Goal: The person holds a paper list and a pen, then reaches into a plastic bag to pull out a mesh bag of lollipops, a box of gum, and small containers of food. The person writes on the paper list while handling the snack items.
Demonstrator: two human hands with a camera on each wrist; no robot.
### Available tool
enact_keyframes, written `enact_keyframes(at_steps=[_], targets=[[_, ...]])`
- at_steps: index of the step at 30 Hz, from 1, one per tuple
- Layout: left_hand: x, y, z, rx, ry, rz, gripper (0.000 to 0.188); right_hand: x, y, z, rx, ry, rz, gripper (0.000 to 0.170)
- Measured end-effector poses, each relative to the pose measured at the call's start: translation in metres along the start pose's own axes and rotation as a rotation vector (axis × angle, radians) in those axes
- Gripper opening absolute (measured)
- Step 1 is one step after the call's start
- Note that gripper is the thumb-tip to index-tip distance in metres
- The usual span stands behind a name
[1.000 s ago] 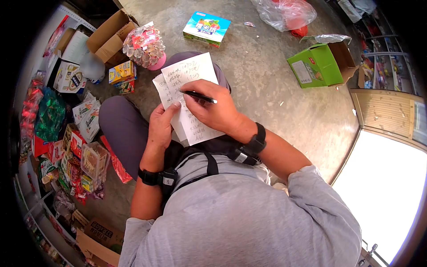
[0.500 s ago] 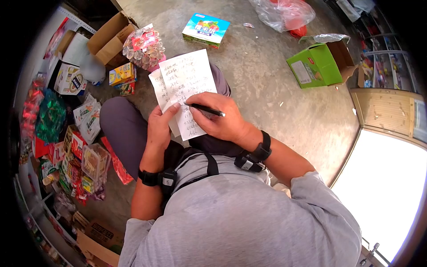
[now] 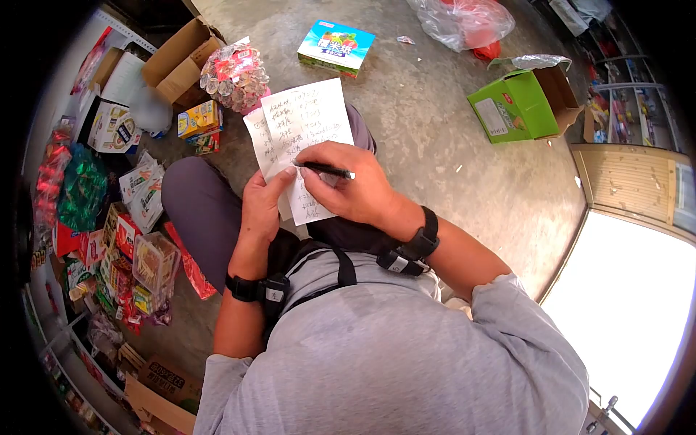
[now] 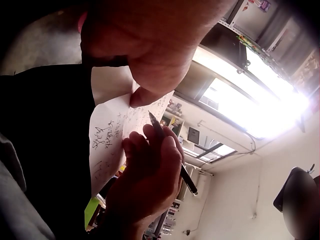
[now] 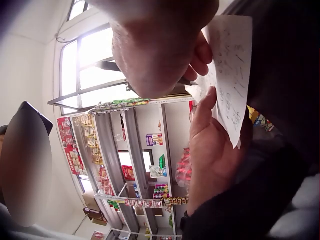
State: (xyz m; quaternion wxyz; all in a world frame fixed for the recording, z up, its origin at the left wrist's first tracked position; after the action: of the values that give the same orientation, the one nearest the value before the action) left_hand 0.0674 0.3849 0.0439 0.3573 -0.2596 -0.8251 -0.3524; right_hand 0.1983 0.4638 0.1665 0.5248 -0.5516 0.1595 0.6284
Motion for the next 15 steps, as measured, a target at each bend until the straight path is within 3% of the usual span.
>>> enact_keyframes(at_steps=[2, 9, 12, 15], targets=[[-0.002, -0.002, 0.002, 0.003, 0.008, 0.006, 0.029, 0.011, 0.001, -0.002, 0.051, 0.132, 0.102, 0.014], [-0.002, -0.001, 0.001, 0.006, -0.011, 0.004, 0.031, 0.012, -0.02, 0.008, 0.137, 0.084, 0.103, 0.02], [-0.005, -0.004, 0.004, 0.008, -0.016, 0.029, 0.031, 0.017, -0.036, 0.015, 0.254, 0.18, 0.168, 0.024], [-0.006, -0.005, 0.004, 0.012, -0.024, 0.034, 0.031, 0.027, -0.05, 0.022, 0.353, 0.104, 0.129, 0.022]])
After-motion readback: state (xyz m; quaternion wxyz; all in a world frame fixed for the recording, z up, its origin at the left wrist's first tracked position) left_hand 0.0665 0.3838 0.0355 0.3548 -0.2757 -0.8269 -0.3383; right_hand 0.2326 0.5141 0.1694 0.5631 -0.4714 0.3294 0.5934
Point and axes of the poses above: each hand's wrist, its own z-axis towards the middle knuckle, its own y-axis out of the palm, x = y × z, the point moved 8 cm from there along z, towards the middle knuckle, and after that the axes turned 11 degrees about x, right-handed, at the moved point
